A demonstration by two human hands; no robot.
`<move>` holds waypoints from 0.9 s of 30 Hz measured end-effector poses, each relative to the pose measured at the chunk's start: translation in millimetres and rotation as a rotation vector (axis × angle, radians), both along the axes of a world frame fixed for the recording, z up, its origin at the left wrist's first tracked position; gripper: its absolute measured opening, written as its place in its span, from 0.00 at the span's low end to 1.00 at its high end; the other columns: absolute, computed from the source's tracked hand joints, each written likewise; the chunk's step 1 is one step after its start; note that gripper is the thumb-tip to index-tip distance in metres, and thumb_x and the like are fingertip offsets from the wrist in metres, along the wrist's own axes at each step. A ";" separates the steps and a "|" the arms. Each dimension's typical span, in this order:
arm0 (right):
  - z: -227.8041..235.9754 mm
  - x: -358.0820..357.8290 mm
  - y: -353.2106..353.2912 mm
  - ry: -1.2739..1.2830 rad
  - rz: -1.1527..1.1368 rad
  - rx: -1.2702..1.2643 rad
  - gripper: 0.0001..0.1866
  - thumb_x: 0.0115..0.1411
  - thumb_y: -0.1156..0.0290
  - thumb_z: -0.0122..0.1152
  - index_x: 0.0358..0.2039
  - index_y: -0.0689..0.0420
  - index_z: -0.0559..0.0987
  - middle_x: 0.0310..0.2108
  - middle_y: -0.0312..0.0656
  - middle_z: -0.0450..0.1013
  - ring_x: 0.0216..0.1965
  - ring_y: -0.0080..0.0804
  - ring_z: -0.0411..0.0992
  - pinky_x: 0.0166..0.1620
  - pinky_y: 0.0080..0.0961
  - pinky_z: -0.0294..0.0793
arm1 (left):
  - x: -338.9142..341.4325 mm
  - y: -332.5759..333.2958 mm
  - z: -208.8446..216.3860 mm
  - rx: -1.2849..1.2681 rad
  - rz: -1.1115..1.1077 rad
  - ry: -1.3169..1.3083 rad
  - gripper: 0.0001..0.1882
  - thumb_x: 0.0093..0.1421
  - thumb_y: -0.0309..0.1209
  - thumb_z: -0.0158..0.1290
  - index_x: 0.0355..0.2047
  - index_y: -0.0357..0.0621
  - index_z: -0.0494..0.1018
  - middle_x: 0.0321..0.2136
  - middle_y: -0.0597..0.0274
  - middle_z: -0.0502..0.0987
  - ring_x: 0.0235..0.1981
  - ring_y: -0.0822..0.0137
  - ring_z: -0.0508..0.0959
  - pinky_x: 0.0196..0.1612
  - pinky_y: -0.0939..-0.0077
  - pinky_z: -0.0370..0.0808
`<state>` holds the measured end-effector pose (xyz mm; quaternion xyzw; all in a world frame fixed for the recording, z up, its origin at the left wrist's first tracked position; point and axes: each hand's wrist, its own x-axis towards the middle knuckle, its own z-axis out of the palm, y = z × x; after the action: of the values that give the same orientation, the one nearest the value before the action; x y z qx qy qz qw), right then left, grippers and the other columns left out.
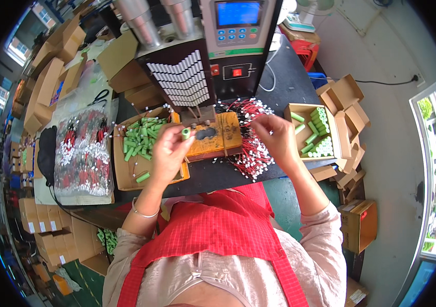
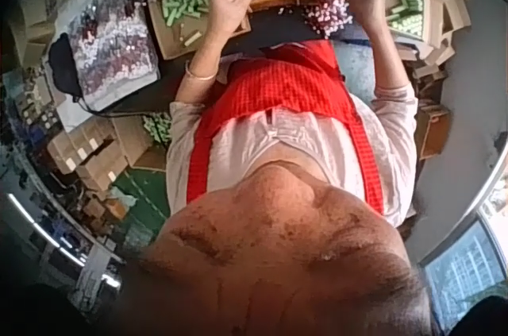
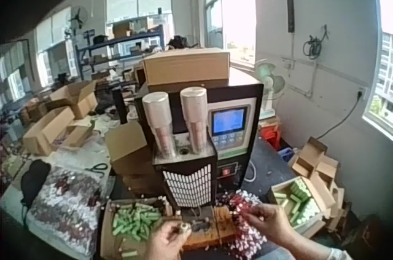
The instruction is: Spot welding individual battery cells together to create a battery pack.
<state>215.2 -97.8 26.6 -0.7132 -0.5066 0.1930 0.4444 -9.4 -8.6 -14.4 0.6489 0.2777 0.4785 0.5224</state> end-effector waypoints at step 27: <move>2.2 -31.2 24.6 0.756 0.412 -0.331 0.13 0.60 0.66 0.51 0.33 0.64 0.74 0.29 0.41 0.74 0.27 0.24 0.73 0.31 0.18 0.73 | 19.3 1.1 12.1 0.265 0.043 0.374 0.10 0.48 0.21 0.55 0.34 0.37 0.74 0.30 0.55 0.74 0.28 0.61 0.75 0.30 0.75 0.72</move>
<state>184.0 -73.1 28.7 -0.5385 -0.4023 0.6023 0.4306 9.8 -7.5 -2.3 0.7831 0.3183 0.3932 0.3618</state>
